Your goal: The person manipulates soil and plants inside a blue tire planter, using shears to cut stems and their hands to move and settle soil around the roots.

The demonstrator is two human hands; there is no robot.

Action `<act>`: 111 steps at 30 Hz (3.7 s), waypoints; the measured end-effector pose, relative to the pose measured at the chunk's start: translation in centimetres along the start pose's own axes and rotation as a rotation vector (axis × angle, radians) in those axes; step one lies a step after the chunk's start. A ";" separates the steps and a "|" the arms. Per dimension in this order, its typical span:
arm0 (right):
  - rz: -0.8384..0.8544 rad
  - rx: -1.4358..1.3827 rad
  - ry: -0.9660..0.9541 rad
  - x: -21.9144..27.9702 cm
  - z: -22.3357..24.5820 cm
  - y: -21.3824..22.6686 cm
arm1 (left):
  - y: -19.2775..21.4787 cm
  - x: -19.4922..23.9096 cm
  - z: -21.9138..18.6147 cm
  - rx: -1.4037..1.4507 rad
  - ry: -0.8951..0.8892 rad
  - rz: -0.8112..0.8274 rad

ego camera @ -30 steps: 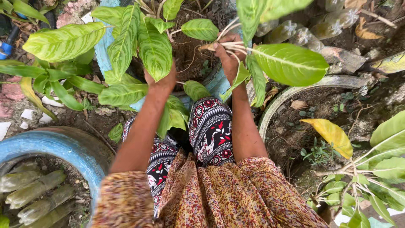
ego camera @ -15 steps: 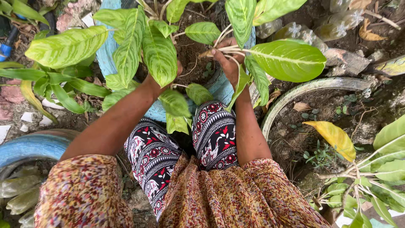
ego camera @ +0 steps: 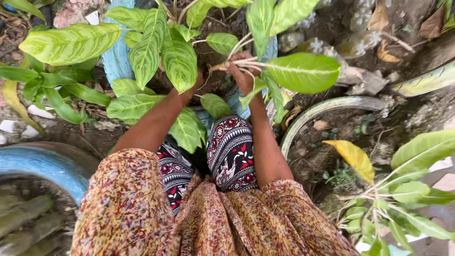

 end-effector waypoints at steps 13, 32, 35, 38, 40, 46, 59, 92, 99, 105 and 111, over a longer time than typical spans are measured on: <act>0.001 0.116 0.037 0.5 0.0 4.1 | -2.5 -3.5 -1.8 0.148 -0.171 0.125; 0.027 0.028 0.055 1.9 3.9 1.9 | -4.7 -8.0 -3.0 0.221 -0.174 0.320; -0.010 0.108 0.096 2.7 6.1 3.9 | -4.2 -8.2 -3.2 0.233 -0.198 0.303; -0.105 0.000 -0.011 3.1 6.6 5.3 | -3.9 -8.5 -3.6 0.208 -0.207 0.236; -0.124 -0.059 -0.061 3.1 6.6 5.5 | -4.0 -9.3 -3.6 0.199 -0.209 0.195; -0.077 -0.060 -0.092 3.4 7.2 3.8 | -4.5 -12.3 -2.7 0.201 -0.238 0.100; -0.087 -0.131 -0.117 2.2 6.0 2.5 | 0.8 -5.4 -3.9 0.103 -0.189 -0.032; 0.004 -0.090 -0.122 3.0 4.5 1.3 | -2.5 -3.6 -1.9 0.935 -0.142 -0.205; -0.021 -0.062 -0.144 2.6 2.3 1.6 | -11.3 1.5 -1.4 2.965 -0.093 -0.132; 0.186 0.205 -0.107 -3.2 -3.0 0.8 | -14.9 7.0 -0.3 2.901 0.611 -0.254; 0.307 0.457 -0.174 -5.2 -6.6 -0.2 | -9.2 6.0 -0.1 3.062 0.031 -0.203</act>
Point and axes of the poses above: each hand's wrist, its own x-axis away from the middle knuckle, its own y-axis out of the back of the hand, z = x × y, the point moved 5 cm from there along -x, towards the middle knuckle, and after that the axes turned 6 degrees about z, right-handed, at the moved point
